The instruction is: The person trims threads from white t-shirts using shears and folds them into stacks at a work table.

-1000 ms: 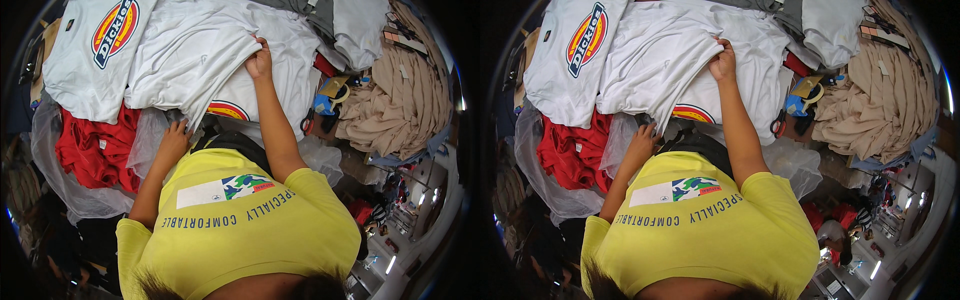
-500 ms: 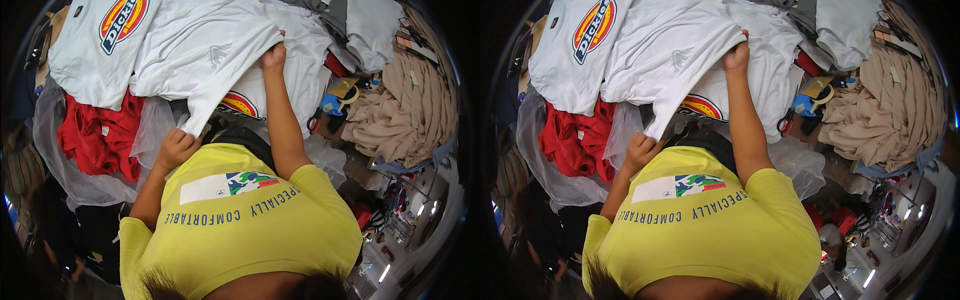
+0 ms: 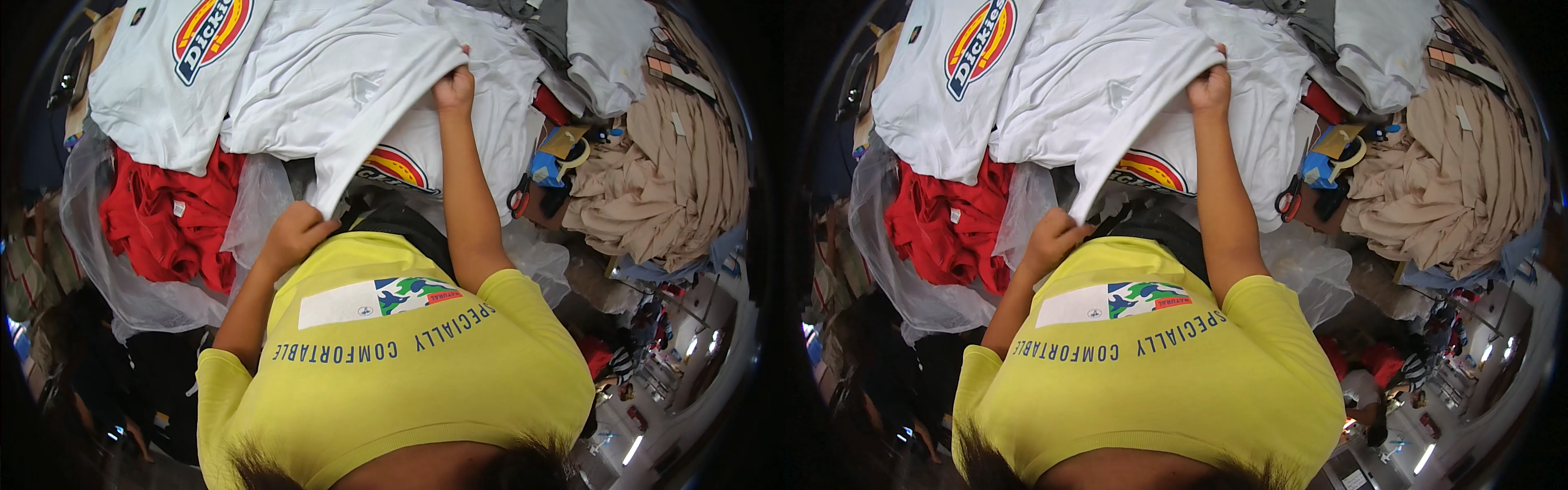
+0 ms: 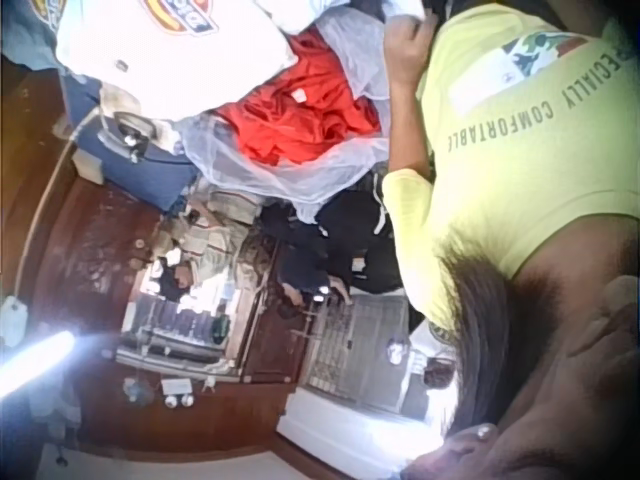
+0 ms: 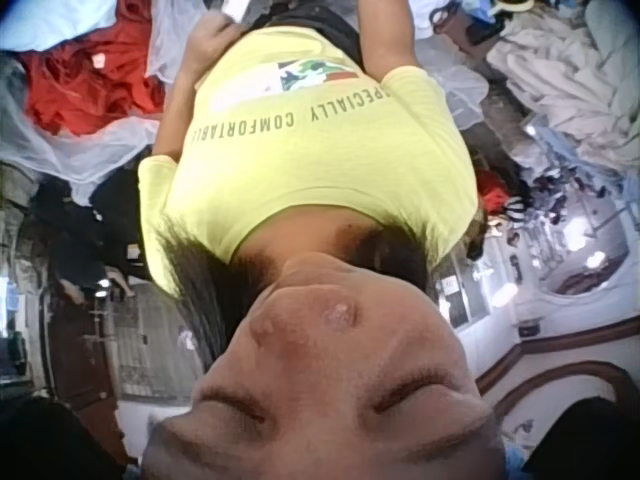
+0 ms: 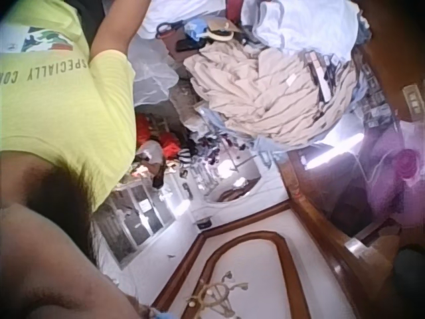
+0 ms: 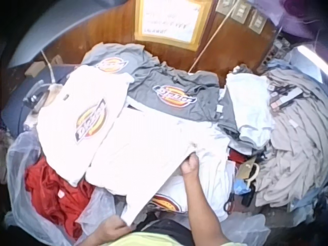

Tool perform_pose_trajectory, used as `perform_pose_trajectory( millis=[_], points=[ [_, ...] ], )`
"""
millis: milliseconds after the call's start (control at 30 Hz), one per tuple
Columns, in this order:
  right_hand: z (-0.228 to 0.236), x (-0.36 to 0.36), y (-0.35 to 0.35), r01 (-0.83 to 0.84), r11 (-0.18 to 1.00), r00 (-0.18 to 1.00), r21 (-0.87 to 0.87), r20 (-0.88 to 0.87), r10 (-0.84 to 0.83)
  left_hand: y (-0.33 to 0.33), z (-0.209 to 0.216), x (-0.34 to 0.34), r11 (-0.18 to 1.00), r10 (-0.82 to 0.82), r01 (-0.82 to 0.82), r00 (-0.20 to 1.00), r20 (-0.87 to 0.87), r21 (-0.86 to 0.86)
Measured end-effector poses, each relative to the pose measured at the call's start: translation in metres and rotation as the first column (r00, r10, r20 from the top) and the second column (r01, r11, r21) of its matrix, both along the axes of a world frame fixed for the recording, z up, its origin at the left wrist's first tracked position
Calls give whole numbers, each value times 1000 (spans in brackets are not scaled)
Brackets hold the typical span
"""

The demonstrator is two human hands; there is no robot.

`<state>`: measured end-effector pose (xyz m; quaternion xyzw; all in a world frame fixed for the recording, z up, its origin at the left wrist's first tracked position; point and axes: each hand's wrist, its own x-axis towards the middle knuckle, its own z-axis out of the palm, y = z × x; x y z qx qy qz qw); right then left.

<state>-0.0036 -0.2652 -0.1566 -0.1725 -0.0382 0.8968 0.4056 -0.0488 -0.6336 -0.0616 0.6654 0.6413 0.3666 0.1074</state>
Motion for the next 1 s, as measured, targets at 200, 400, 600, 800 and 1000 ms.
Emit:
perform_pose_trajectory(
  millis=[200, 400, 600, 800, 1000],
  points=[
    [101, 11, -15, -398, 616, 881, 680, 470, 50, -22, -50, -62, 539, 717, -776, 219, 662, -327],
    [65, 98, 51, -749, 297, 292, 593, 697, -655, 52, -34, -110, 685, 727, -728, 685, 44, 21],
    [47, 103, 69, -889, 272, 15, 370, 615, -789, 209, -57, -180, 816, 578, -558, 771, -269, 154],
    [62, 86, 76, -893, 349, -92, 283, 645, -758, 272, -40, -215, 983, 123, -155, 952, -279, -95],
    [78, 99, 96, -757, 334, 87, 561, 594, -800, 283, 15, -233, 968, 131, -149, 986, -100, -203]
  ],
)
